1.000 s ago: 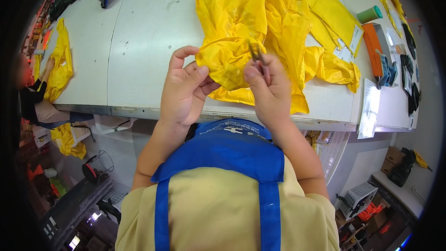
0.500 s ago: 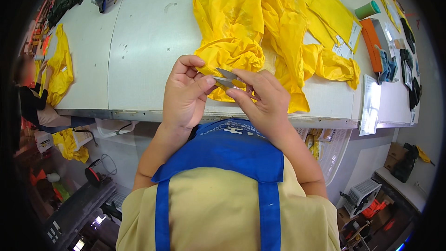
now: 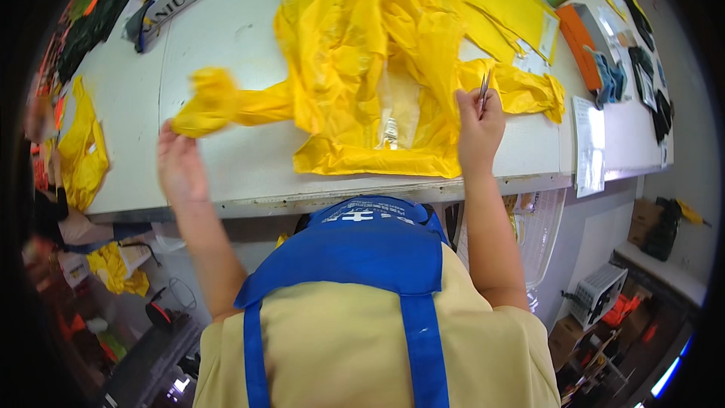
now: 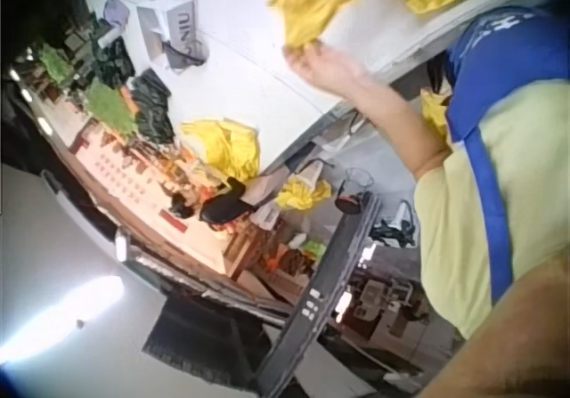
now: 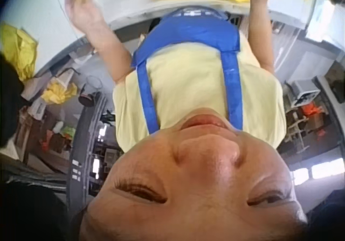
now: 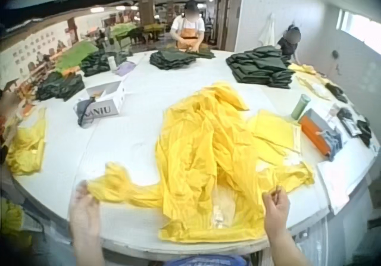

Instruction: The person folds a yellow raincoat on a white table, trims loose threads with scissors, and stacks the folded garment with others. The person handles the raincoat and scissors, smoothing and aligning the fabric before cutting and stacking.

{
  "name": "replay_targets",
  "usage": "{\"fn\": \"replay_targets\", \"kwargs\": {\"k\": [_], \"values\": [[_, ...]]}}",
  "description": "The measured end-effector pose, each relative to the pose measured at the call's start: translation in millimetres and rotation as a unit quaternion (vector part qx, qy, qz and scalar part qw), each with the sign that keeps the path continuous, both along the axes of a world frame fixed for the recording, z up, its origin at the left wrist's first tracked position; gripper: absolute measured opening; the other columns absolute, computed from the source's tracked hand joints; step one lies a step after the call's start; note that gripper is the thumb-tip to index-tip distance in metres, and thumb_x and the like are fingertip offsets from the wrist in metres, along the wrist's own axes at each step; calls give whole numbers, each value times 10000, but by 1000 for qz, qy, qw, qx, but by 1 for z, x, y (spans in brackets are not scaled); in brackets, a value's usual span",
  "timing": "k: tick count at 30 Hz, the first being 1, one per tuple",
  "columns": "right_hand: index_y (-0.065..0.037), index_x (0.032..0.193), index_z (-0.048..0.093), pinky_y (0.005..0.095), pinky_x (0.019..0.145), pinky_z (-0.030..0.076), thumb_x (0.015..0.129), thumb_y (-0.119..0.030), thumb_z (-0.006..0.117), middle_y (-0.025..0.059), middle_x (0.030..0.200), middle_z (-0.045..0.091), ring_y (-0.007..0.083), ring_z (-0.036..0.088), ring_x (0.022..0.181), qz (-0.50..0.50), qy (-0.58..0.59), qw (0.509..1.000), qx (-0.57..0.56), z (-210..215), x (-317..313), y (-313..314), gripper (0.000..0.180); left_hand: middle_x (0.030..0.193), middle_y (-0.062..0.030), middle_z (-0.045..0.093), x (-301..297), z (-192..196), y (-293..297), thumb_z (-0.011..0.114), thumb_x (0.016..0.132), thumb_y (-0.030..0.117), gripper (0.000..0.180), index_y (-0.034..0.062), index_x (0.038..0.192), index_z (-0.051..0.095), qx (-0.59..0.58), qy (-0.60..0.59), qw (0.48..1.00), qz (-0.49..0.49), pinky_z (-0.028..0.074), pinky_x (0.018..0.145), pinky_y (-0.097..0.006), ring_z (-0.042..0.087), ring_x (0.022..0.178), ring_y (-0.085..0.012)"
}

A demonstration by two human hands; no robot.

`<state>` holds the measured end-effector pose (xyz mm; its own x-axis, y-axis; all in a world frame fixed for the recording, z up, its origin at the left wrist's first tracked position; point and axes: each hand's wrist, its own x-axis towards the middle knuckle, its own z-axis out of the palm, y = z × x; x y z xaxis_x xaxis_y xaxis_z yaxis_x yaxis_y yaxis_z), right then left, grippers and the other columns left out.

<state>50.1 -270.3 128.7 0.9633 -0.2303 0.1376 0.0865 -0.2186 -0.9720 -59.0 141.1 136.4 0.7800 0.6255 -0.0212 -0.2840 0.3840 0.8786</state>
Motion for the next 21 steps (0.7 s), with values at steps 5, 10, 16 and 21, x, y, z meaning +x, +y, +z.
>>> {"fn": "replay_targets", "kwargs": {"k": [5,10,16,21], "values": [[-50,914,588,216,600,387,912,-208,595,-8,710,511,80,453,607,-95,72,993,-16,-97,28,-95,158,1536,-150,107,3,-11,4,592,871,59,757,138,1482,152,446,367,803,147,199,1124,-401,207,1393,-265],[-54,980,589,261,638,475,923,-212,576,14,774,593,123,537,598,-286,163,852,406,-108,81,-143,168,1526,-106,206,45,-68,-152,599,844,35,708,77,1458,249,353,95,876,-313,194,1131,-394,213,1398,-267],[-46,1086,580,272,623,487,924,-146,562,16,822,615,141,571,660,-262,110,874,395,-112,119,-170,192,1443,-223,313,122,-78,-307,658,825,220,693,49,1412,332,414,142,707,-556,334,1053,-392,386,1283,-363],[0,1176,559,307,870,435,949,-96,480,55,954,613,169,549,1016,-95,-119,987,51,-40,72,-111,258,1304,-214,484,125,-78,-275,678,804,248,613,-21,1304,446,261,244,820,-448,370,1013,-371,446,1237,-317]]}}
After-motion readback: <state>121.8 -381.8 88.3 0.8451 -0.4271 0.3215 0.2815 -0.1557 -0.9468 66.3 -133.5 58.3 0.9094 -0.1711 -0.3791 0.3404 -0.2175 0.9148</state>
